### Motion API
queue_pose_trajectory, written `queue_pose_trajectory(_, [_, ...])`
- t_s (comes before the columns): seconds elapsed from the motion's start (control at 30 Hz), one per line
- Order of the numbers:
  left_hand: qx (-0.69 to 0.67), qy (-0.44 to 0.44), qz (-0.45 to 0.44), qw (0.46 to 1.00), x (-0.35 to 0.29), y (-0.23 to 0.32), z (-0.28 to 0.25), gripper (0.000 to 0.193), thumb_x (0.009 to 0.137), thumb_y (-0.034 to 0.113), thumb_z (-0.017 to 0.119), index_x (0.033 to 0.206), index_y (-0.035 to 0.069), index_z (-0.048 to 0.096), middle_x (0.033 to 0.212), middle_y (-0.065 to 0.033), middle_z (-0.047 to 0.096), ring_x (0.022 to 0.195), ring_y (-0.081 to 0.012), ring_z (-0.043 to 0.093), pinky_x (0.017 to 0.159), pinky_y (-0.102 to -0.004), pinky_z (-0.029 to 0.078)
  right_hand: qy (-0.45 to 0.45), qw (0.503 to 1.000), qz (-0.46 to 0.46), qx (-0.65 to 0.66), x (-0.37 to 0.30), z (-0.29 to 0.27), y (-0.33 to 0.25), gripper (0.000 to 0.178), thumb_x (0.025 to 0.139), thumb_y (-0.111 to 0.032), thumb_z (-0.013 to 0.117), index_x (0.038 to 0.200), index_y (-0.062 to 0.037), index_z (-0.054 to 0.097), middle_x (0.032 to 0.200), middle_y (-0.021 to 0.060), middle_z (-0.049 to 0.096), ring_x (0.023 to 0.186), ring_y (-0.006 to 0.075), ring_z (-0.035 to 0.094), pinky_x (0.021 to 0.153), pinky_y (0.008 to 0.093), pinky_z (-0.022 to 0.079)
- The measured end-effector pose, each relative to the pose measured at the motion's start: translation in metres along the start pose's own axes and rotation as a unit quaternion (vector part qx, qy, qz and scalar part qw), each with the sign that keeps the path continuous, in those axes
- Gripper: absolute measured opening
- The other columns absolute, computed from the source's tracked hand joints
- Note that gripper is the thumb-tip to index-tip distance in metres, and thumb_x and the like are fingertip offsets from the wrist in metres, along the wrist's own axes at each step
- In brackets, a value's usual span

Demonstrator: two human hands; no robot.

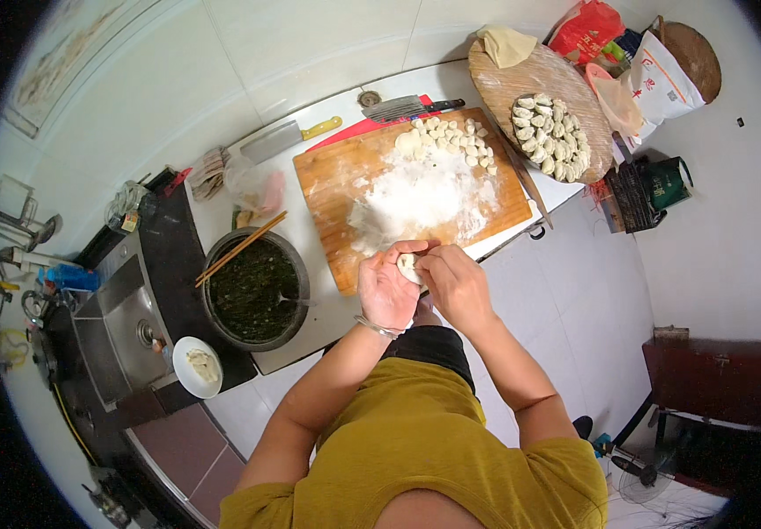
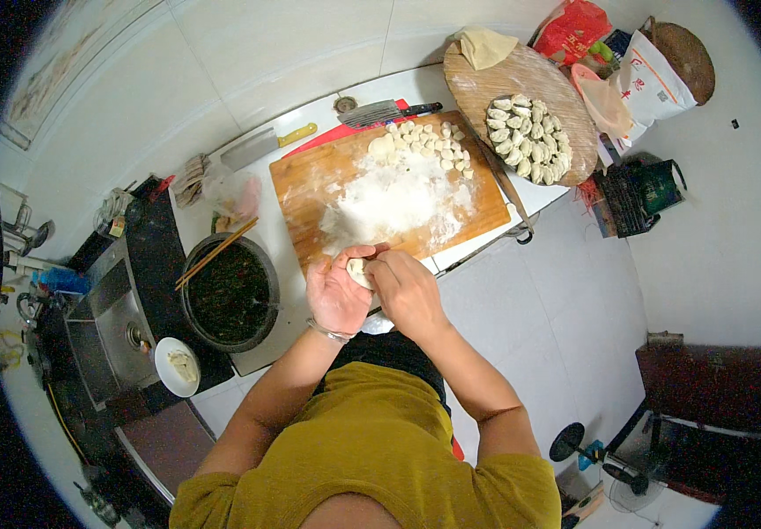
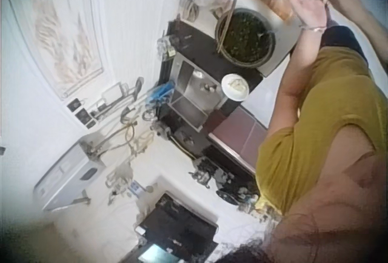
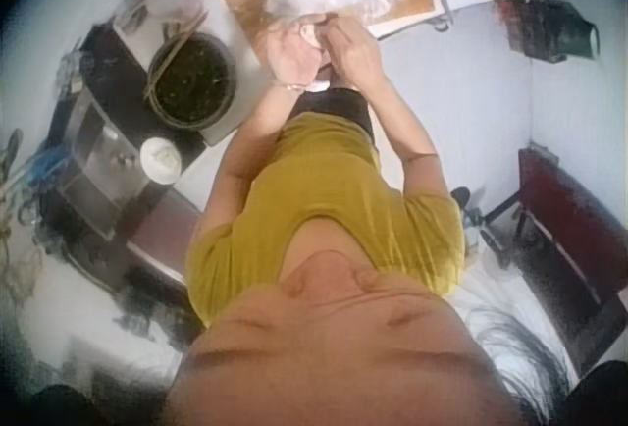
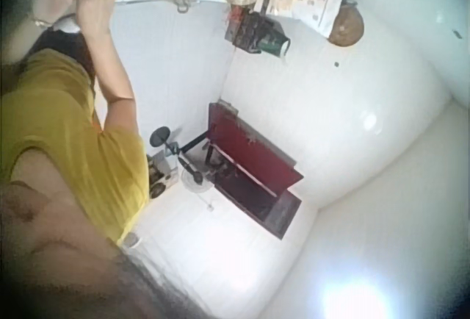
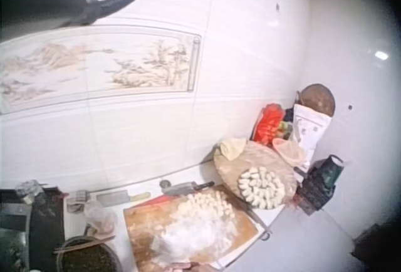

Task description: The person prepares dumplings by hand in a kitchen. They scoop a green vegetable filling into small circular dough wrappers, fold the edges to seal them, and place the finished dumplings onto a wooden board. The process is repeated continuously throughout the clip.

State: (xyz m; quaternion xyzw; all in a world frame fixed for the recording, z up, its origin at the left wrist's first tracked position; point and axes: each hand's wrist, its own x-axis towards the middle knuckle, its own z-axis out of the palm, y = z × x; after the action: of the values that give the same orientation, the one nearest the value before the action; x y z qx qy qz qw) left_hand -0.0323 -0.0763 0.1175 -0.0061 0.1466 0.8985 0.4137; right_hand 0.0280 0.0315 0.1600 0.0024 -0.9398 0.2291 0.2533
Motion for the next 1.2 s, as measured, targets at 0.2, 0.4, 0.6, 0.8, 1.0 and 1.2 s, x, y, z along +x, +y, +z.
queue_pose_trajectory(0.2, [-0.11, 0.057, -0.026, 0.992, 0.046, -0.037, 0.018, 0.051, 0.087, 0.044, 0.036, 0.092, -0.001, 0.06, 0.114, -0.02, 0.056, 0.109, -0.0324, 0.048, 0.098, -0.045, 0.035, 0.016, 0.975, 0.135, 0.174, 0.008, -0.053, 0.042, 0.028, 0.07, -0.008, 0.076, 0.094, -0.0024, 0.062, 0.093, 0.0094, 0.059, 0.069, 0.0166, 0.059, 0.055, 0.0262, 0.048])
queue_pose_trajectory(0.4, [-0.134, 0.084, -0.04, 0.987, 0.107, -0.102, 0.037, 0.049, 0.089, 0.044, 0.035, 0.079, 0.004, 0.061, 0.104, -0.0164, 0.061, 0.105, -0.0324, 0.05, 0.09, -0.0514, 0.038, -0.008, 0.975, 0.156, 0.158, -0.007, -0.081, 0.126, 0.037, 0.068, -0.007, 0.075, 0.102, -0.0003, 0.061, 0.098, 0.0113, 0.054, 0.08, 0.025, 0.061, 0.062, 0.0323, 0.051])
queue_pose_trajectory(0.6, [-0.093, 0.108, -0.024, 0.989, 0.157, -0.155, 0.048, 0.055, 0.097, 0.045, 0.026, 0.063, 0.008, 0.05, 0.092, -0.0161, 0.065, 0.1, -0.0303, 0.054, 0.088, -0.049, 0.041, -0.004, 0.968, 0.19, 0.165, -0.012, -0.099, 0.181, 0.04, 0.067, -0.003, 0.073, 0.105, 0.0004, 0.061, 0.099, 0.0126, 0.053, 0.086, 0.0284, 0.06, 0.067, 0.0341, 0.051])
queue_pose_trajectory(0.8, [-0.023, 0.144, -0.005, 0.989, 0.183, -0.184, 0.049, 0.057, 0.097, 0.048, 0.026, 0.058, 0.009, 0.042, 0.082, -0.0175, 0.064, 0.093, -0.0301, 0.058, 0.087, -0.0438, 0.044, 0.016, 0.979, 0.142, 0.145, -0.013, -0.105, 0.218, 0.038, 0.064, 0.001, 0.073, 0.101, 0.0016, 0.062, 0.097, 0.0135, 0.056, 0.08, 0.0278, 0.06, 0.066, 0.0325, 0.051])
queue_pose_trajectory(1.0, [0.003, 0.151, -0.009, 0.988, 0.204, -0.197, 0.063, 0.058, 0.096, 0.05, 0.026, 0.058, 0.009, 0.042, 0.086, -0.0197, 0.063, 0.088, -0.029, 0.059, 0.083, -0.0407, 0.047, 0.031, 0.971, 0.176, 0.161, -0.011, -0.111, 0.24, 0.037, 0.063, 0.003, 0.073, 0.098, 0.0016, 0.062, 0.097, 0.0135, 0.057, 0.079, 0.0273, 0.061, 0.065, 0.0309, 0.051])
queue_pose_trajectory(1.2, [0.041, 0.104, -0.04, 0.993, 0.222, -0.203, 0.052, 0.062, 0.095, 0.054, 0.023, 0.065, 0.008, 0.051, 0.099, -0.0194, 0.063, 0.097, -0.0294, 0.058, 0.09, -0.0424, 0.045, 0.039, 0.979, 0.154, 0.124, -0.004, -0.115, 0.261, 0.041, 0.062, 0.001, 0.074, 0.101, 0.0006, 0.061, 0.096, 0.0135, 0.058, 0.08, 0.0255, 0.061, 0.063, 0.0298, 0.051])
